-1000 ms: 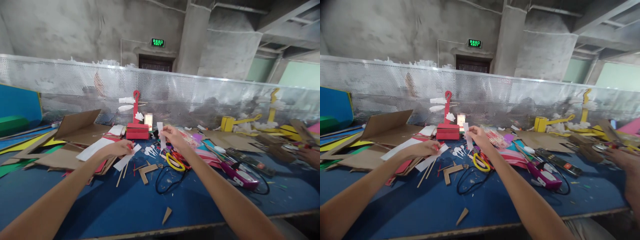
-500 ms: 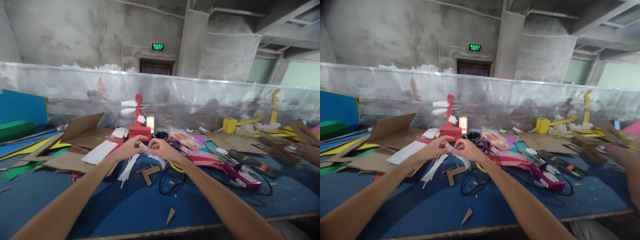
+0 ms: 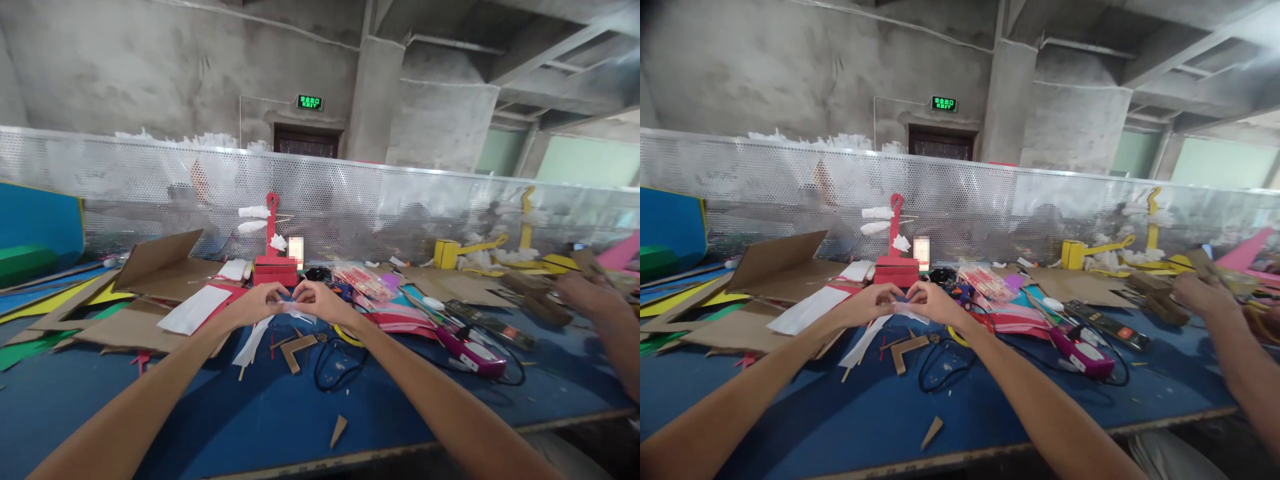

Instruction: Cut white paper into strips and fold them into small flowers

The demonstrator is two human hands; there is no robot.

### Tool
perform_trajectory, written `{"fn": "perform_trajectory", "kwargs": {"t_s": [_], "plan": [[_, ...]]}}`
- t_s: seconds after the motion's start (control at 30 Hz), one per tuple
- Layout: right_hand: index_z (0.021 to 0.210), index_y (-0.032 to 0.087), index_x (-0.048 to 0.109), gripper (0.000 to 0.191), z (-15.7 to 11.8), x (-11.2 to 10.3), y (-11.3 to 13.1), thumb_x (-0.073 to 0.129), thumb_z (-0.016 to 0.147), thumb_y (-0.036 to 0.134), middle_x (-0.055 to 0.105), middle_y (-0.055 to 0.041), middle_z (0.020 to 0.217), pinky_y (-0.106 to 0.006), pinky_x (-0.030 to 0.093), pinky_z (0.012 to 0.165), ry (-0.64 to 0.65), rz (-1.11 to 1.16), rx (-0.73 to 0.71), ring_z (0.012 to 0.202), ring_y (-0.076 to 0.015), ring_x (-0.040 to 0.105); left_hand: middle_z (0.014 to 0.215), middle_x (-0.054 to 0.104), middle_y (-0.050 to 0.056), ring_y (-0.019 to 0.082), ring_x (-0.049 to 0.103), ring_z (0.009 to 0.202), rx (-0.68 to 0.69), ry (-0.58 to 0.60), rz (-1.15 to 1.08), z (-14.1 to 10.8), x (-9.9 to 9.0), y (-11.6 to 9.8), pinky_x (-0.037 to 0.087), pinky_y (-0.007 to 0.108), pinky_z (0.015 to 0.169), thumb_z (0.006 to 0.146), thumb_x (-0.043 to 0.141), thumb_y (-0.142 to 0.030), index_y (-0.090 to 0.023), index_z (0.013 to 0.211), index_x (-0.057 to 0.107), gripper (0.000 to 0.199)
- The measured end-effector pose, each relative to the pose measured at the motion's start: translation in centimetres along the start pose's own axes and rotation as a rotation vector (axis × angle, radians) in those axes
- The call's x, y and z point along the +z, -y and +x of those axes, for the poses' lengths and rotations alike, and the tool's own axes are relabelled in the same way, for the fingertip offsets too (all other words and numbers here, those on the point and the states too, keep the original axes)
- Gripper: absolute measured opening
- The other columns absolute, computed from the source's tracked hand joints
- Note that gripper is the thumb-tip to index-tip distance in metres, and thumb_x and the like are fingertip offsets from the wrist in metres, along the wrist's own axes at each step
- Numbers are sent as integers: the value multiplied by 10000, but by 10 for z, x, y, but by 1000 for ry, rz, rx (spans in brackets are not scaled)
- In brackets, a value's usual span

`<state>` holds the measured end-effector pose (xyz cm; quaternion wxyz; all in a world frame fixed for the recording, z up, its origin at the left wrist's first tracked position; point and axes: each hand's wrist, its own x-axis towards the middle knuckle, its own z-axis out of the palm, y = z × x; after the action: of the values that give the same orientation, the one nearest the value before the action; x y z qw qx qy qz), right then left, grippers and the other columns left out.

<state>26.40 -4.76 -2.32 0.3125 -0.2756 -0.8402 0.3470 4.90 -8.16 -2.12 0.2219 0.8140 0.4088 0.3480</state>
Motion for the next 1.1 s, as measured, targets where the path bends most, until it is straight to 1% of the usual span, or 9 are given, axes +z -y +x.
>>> {"fn": "perform_trajectory", "kwargs": {"t_s": [0.17, 0.27, 0.37, 0.4, 0.57, 0.7, 0.87, 1.0, 1.1], "plan": [[917, 163, 537, 221, -3, 2, 5, 644, 791, 310, 640, -40, 830, -242, 455, 680, 16, -75, -50, 785, -153, 617, 638, 605, 9, 138, 522, 575, 7, 33, 86, -1, 6, -4, 356, 229, 534, 780, 555, -365, -160, 787, 656, 229], [952, 184, 502, 269, -5, 2, 8, 656, 785, 328, 612, -24, 863, -226, 435, 651, 34, -230, -108, 748, -134, 582, 576, 548, -11, 130, 484, 553, -31, 17, 83, 0, 5, -4, 335, 227, 519, 759, 566, -399, -156, 682, 620, 260], [1016, 202, 482, 450, -6, 6, 10, 752, 690, 354, 592, -24, 937, -237, 408, 657, 86, -496, -215, 777, -153, 556, 577, 551, -13, 127, 475, 539, -141, 37, -8, 0, 5, -4, 330, 227, 508, 724, 583, -442, -148, 704, 617, 297], [1022, 202, 482, 457, -6, 8, 10, 758, 683, 336, 584, -29, 961, -244, 402, 674, 89, -580, -255, 808, -164, 554, 592, 564, -9, 127, 481, 543, -177, 51, -51, 1, 6, -4, 329, 226, 507, 709, 592, -442, -144, 716, 617, 299], [997, 190, 500, 264, -1, 14, 8, 600, 764, 116, 562, -45, 962, -253, 396, 725, 41, -804, -391, 860, -178, 553, 698, 635, 22, 132, 537, 597, -294, 120, -246, 2, 10, -2, 316, 218, 503, 663, 602, -344, -139, 720, 605, 213], [1009, 181, 539, 251, -1, 7, 7, 557, 783, 74, 574, -52, 966, -255, 410, 783, 61, -819, -458, 917, -179, 548, 681, 645, 25, 133, 545, 591, -324, 131, -261, 3, 9, 3, 321, 225, 508, 677, 610, -369, -140, 743, 646, 241], [987, 156, 622, 137, -1, -2, 6, 527, 894, 188, 587, -77, 979, -275, 421, 829, 85, -764, -525, 922, -174, 543, 669, 660, 18, 134, 556, 594, -293, 136, -255, 6, 8, 17, 369, 229, 545, 664, 642, -385, -152, 743, 682, 249], [952, 160, 678, 178, 1, -2, 4, 531, 910, 252, 592, -91, 1006, -290, 430, 841, 30, -660, -521, 922, -170, 550, 665, 652, 15, 132, 549, 589, -262, 151, -245, 7, 7, 25, 365, 225, 536, 666, 665, -406, -154, 741, 671, 262], [918, 170, 698, 169, 2, 1, 4, 542, 905, 235, 640, -70, 933, -288, 426, 829, 8, -569, -485, 881, -161, 569, 662, 634, 9, 124, 529, 589, -193, 197, -243, 5, 6, 26, 359, 225, 544, 694, 658, -407, -153, 743, 666, 258]]}}
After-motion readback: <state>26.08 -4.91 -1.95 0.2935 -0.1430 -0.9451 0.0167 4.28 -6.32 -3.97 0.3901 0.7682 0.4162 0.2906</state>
